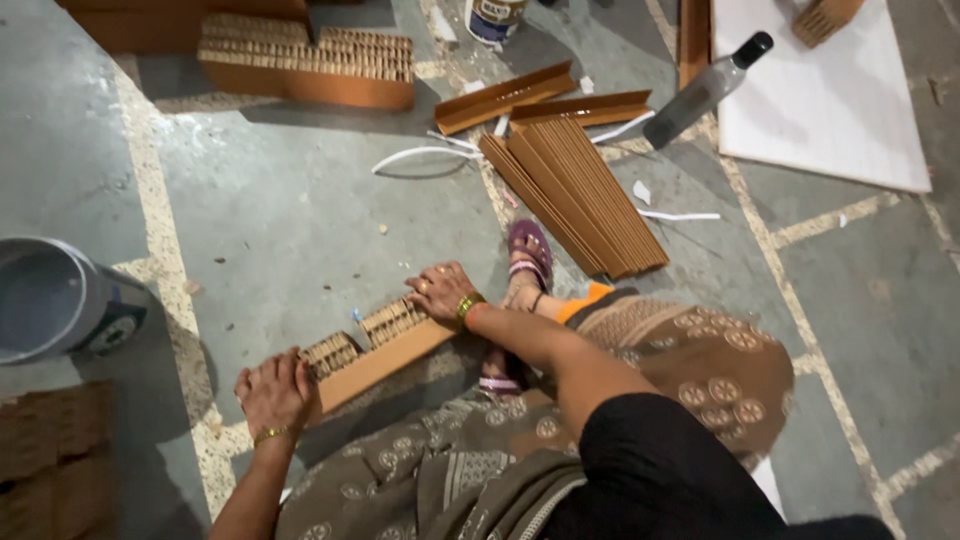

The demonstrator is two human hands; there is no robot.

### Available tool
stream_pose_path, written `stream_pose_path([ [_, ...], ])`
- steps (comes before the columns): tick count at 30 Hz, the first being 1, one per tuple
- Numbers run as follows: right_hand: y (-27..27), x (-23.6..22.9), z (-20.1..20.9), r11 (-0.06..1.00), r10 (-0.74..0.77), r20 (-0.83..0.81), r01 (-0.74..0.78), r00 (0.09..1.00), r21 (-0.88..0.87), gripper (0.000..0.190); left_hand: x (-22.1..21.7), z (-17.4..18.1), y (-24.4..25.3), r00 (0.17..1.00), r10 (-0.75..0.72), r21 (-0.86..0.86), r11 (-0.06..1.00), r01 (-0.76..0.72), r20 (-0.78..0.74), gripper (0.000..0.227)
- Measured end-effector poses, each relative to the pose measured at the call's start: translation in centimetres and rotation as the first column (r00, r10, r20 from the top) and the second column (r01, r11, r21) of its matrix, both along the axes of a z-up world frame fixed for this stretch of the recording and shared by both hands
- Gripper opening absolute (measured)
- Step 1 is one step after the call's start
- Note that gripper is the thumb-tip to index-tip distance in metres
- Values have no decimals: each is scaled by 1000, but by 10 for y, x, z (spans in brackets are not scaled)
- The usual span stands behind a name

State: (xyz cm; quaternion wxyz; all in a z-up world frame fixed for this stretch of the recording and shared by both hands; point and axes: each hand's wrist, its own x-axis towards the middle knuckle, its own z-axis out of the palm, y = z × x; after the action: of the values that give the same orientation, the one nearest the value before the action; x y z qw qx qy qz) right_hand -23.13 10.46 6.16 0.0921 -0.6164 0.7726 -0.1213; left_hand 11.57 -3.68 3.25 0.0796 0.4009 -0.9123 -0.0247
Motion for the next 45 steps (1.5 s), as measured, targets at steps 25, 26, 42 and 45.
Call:
stream_pose_path([
  [25, -61, 101, -6, 997, 77, 70, -79, 995, 22, 53, -114, -10, 25, 997, -13, 170, 985, 26, -79, 42],
  [26, -62, 102, -5, 997, 61, 88, -64, 994, 35, 51, -115, -12, 24, 998, -10, 159, 987, 20, -68, 41],
  [42, -11, -6, -1, 995, 24, 14, -23, 1000, -96, 41, 45, -5, -15, 970, 232, 201, 956, -214, -69, 34],
  [45, -11, -5, -1, 995, 8, 16, -6, 1000, -104, 41, 41, 1, -15, 971, 226, 166, 963, -211, -80, 28],
])
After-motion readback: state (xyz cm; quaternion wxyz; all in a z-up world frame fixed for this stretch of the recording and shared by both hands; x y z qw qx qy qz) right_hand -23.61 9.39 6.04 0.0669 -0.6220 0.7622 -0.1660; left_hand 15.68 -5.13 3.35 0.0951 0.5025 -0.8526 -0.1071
